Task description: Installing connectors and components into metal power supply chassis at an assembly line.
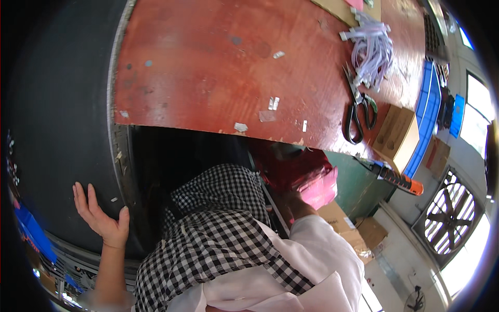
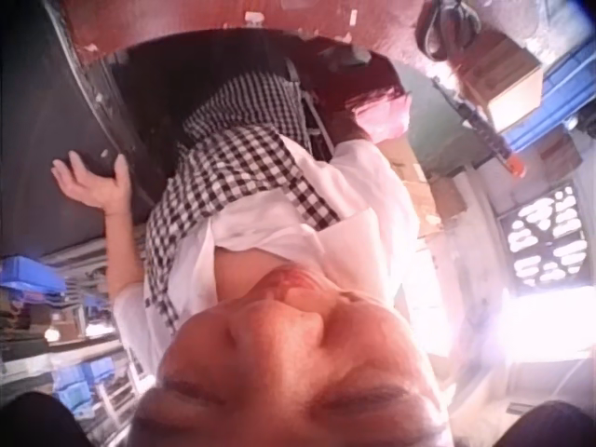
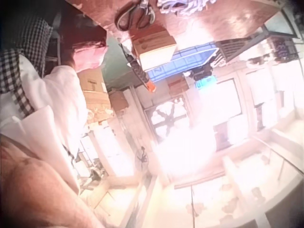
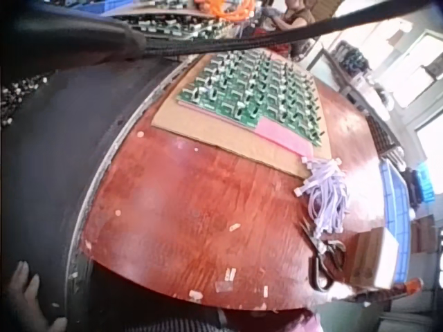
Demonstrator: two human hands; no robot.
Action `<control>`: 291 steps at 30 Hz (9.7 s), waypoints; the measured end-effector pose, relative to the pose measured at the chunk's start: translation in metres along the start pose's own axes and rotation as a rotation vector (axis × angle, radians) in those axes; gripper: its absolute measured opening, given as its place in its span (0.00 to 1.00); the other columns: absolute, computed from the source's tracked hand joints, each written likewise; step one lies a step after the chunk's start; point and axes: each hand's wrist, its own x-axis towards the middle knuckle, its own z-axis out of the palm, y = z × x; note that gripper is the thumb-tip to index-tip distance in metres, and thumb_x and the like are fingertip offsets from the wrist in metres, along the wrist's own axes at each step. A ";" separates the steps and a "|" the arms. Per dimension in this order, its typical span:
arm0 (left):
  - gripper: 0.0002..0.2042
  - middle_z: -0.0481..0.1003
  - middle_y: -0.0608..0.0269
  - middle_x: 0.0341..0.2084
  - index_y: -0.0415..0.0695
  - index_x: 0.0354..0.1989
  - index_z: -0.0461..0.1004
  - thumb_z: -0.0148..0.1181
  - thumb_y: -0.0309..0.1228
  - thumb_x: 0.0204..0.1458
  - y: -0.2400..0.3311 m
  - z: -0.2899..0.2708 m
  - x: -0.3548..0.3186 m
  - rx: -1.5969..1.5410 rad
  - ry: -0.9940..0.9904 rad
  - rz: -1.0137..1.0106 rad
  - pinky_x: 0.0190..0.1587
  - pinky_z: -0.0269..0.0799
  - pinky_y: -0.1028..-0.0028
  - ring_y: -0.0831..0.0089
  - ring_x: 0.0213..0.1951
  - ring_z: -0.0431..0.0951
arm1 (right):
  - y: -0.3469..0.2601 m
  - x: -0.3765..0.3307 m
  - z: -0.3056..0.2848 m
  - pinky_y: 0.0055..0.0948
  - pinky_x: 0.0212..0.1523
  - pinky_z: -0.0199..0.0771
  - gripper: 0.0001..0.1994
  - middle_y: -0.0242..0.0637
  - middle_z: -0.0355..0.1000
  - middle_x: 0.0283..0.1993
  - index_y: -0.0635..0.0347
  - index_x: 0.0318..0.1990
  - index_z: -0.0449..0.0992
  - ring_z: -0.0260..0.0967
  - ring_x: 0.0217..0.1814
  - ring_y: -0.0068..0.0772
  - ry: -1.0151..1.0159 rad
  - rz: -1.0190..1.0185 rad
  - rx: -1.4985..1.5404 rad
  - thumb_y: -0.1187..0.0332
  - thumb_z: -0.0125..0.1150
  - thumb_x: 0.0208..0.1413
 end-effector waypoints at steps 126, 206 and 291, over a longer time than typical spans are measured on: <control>0.16 0.70 0.63 0.44 0.37 0.50 0.62 0.51 0.30 0.55 0.221 0.118 -0.151 -1.826 0.458 -0.622 0.50 0.64 0.76 0.79 0.45 0.68 | -0.565 -0.067 -0.379 0.38 0.31 0.72 0.13 0.42 0.64 0.37 0.54 0.40 0.67 0.68 0.35 0.47 0.897 -1.898 -0.130 0.69 0.56 0.44; 0.05 0.74 0.61 0.31 0.40 0.33 0.72 0.54 0.28 0.52 0.222 0.086 -0.149 -2.282 1.447 -0.464 0.41 0.71 0.75 0.74 0.34 0.74 | -0.345 -0.088 -0.408 0.19 0.27 0.71 0.16 0.36 0.70 0.34 0.62 0.41 0.74 0.68 0.27 0.21 0.197 -1.701 -0.123 0.78 0.64 0.40; 0.22 0.72 0.61 0.37 0.40 0.48 0.66 0.49 0.19 0.39 0.234 0.121 -0.134 -2.443 1.199 -0.621 0.46 0.67 0.73 0.74 0.39 0.72 | -0.350 -0.063 -0.417 0.32 0.32 0.70 0.08 0.33 0.67 0.24 0.56 0.29 0.75 0.67 0.31 0.36 0.406 -1.737 -0.708 0.74 0.62 0.35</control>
